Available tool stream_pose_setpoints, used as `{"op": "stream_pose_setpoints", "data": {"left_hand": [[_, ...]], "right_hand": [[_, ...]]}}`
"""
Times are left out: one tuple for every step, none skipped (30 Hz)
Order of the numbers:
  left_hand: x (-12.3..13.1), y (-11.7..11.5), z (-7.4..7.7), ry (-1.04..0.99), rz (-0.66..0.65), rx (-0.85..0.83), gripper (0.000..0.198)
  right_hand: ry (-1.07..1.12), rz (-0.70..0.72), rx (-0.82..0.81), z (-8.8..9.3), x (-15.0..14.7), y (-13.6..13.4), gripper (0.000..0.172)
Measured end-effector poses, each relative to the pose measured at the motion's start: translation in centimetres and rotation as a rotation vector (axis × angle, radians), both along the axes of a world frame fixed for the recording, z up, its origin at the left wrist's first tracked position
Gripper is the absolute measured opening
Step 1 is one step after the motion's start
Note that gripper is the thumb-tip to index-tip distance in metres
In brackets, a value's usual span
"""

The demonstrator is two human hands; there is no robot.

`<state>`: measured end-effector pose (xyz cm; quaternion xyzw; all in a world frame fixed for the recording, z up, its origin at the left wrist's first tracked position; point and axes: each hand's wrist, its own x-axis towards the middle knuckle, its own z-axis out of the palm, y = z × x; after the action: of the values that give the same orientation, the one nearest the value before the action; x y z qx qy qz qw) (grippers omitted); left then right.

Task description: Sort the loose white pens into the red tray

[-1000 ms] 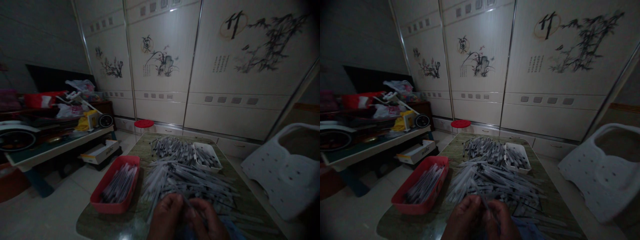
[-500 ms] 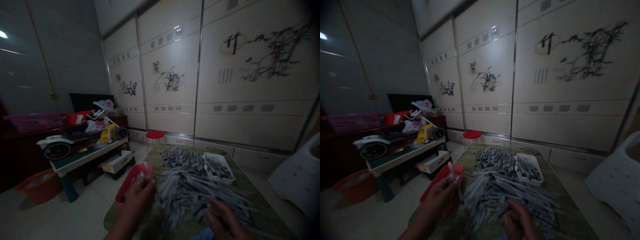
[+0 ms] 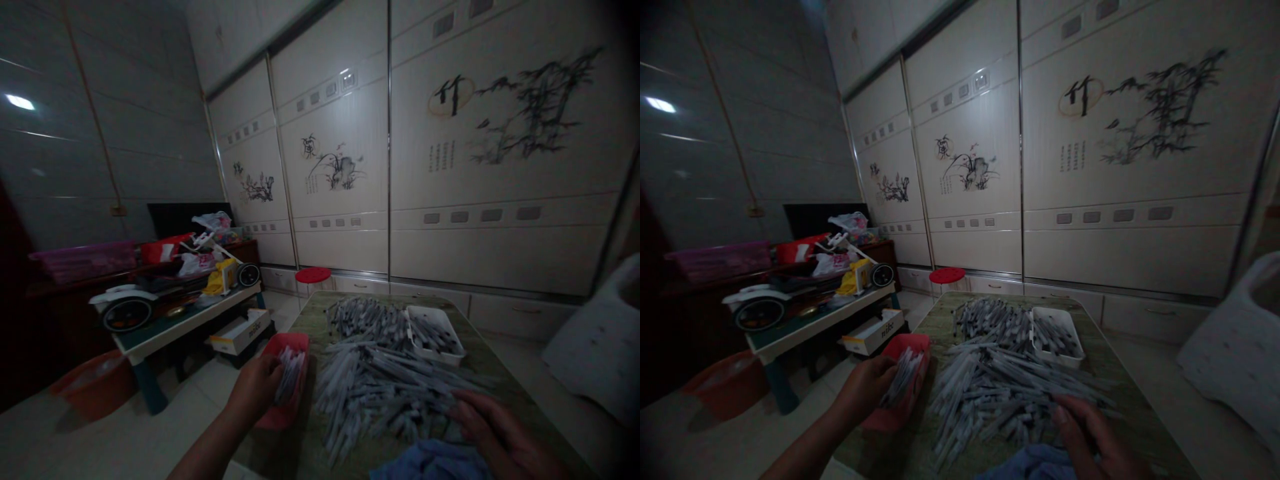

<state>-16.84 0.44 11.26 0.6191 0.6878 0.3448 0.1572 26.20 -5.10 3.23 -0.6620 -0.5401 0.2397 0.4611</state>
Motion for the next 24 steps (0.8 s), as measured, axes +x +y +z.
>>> {"op": "stream_pose_setpoints", "data": {"left_hand": [[0.4, -0.4, 0.0, 0.024, -0.011, 0.007, 0.016], [0.9, -0.8, -0.1, 0.043, -0.024, 0.015, 0.02], [1.5, -1.2, -0.1, 0.059, -0.04, 0.024, 0.023], [2.3, -1.6, -0.1, 0.071, -0.061, 0.031, 0.026], [3.1, -2.1, -0.2, 0.077, -0.084, 0.037, 0.027], [4.0, -2.6, -0.3, 0.082, -0.111, 0.039, 0.028], [5.0, -3.1, -0.5, 0.085, -0.14, 0.038, 0.029], [6.0, -3.6, -0.9, 0.086, -0.168, 0.035, 0.03], [7.0, -4.0, -1.4, 0.089, -0.2, 0.026, 0.03], [7.9, -4.3, -2.1, 0.091, -0.225, 0.025, 0.03], [8.9, -4.5, -2.8, 0.094, -0.246, 0.019, 0.03], [9.9, -4.7, -3.6, 0.101, -0.268, 0.009, 0.029], [10.8, -4.8, -4.4, 0.11, -0.284, -0.002, 0.028], [11.8, -4.8, -5.1, 0.121, -0.298, -0.017, 0.027], [12.7, -4.8, -5.7, 0.135, -0.308, -0.027, 0.025], [13.6, -4.7, -6.2, 0.151, -0.317, -0.035, 0.024], [14.4, -4.6, -6.6, 0.168, -0.325, -0.039, 0.024], [15.2, -4.4, -6.8, 0.188, -0.332, -0.04, 0.023], [16.0, -4.2, -7.0, 0.208, -0.339, -0.039, 0.023], [16.7, -3.9, -7.1, 0.229, -0.343, -0.038, 0.023], [17.4, -3.5, -7.1, 0.25, -0.345, -0.037, 0.023], [18.1, -3.2, -7.2, 0.272, -0.345, -0.04, 0.023], [18.7, -2.8, -7.2, 0.294, -0.345, -0.043, 0.022], [19.2, -2.4, -7.3, 0.316, -0.345, -0.047, 0.022]], "right_hand": [[0.002, -0.001, -0.007, 0.2, 0.7, -0.2, 0.047], [0.009, -0.007, -0.012, 0.5, 1.3, -0.4, 0.047], [0.017, -0.004, -0.014, 0.9, 1.9, -0.7, 0.047], [0.02, -0.001, -0.022, 1.3, 2.3, -1.1, 0.047], [0.018, 0.004, -0.033, 1.8, 2.7, -1.5, 0.047], [0.007, -0.004, -0.031, 2.2, 3.0, -1.8, 0.047], [-0.002, -0.025, -0.03, 2.6, 3.3, -2.2, 0.048], [-0.007, -0.037, -0.027, 2.9, 3.6, -2.4, 0.048], [-0.008, -0.053, -0.023, 3.1, 3.9, -2.7, 0.048], [-0.005, -0.067, -0.018, 3.3, 4.2, -2.9, 0.048], [0.002, -0.072, -0.009, 3.3, 4.6, -3.1, 0.048], [0.009, -0.079, -0.001, 3.3, 5.0, -3.3, 0.048], [0.014, -0.09, 0.002, 3.3, 5.4, -3.4, 0.048], [0.019, -0.104, 0.006, 3.3, 5.8, -3.6, 0.048], [0.025, -0.117, 0.008, 3.3, 6.2, -3.7, 0.048], [0.029, -0.127, 0.006, 3.3, 6.5, -3.8, 0.048], [0.034, -0.141, 0.006, 3.3, 6.8, -3.9, 0.048], [0.042, -0.155, 0.011, 3.3, 7.1, -4.0, 0.047], [0.052, -0.161, 0.015, 3.4, 7.5, -4.2, 0.046], [0.062, -0.169, 0.016, 3.4, 7.8, -4.3, 0.046], [0.067, -0.177, 0.014, 3.4, 8.1, -4.3, 0.046], [0.07, -0.189, 0.003, 3.4, 8.5, -4.4, 0.047], [0.069, -0.203, -0.014, 3.3, 8.9, -4.4, 0.048], [0.068, -0.219, -0.029, 3.2, 9.3, -4.4, 0.049]]}}
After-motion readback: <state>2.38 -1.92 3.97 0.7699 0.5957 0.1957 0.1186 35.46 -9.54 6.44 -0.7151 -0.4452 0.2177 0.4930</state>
